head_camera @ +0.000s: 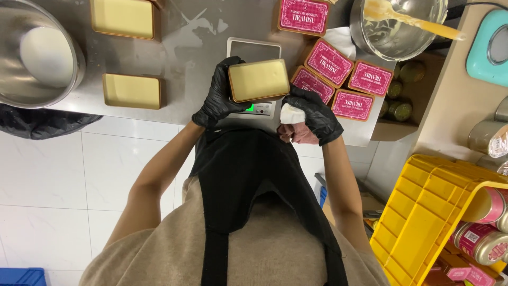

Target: The person weighs several plastic containers by placing them one at a time on a digital scale, wipes the containers and the workstation with a cloth, and organizes the containers on the metal counter.

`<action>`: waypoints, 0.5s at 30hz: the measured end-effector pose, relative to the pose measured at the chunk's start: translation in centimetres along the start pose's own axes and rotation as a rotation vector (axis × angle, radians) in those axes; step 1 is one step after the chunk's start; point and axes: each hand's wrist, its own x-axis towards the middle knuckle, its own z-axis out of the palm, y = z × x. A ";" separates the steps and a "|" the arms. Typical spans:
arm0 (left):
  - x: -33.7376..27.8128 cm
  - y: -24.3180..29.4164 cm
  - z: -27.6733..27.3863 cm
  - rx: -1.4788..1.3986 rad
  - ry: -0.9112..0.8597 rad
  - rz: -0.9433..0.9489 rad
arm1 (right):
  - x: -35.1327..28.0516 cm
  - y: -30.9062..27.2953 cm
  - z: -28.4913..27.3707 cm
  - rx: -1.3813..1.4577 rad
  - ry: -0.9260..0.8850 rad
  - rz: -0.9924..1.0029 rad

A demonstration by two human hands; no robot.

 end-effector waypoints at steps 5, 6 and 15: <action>0.8 -0.7 -1.8 0.204 -0.117 -0.031 | 2.0 1.1 0.3 -0.085 -0.114 -0.111; 1.2 -0.7 -2.3 0.249 -0.154 -0.044 | 2.3 1.3 0.3 -0.090 -0.165 -0.093; 3.5 -1.2 -4.7 0.345 -0.311 -0.109 | 2.6 2.0 1.0 -0.109 -0.230 -0.159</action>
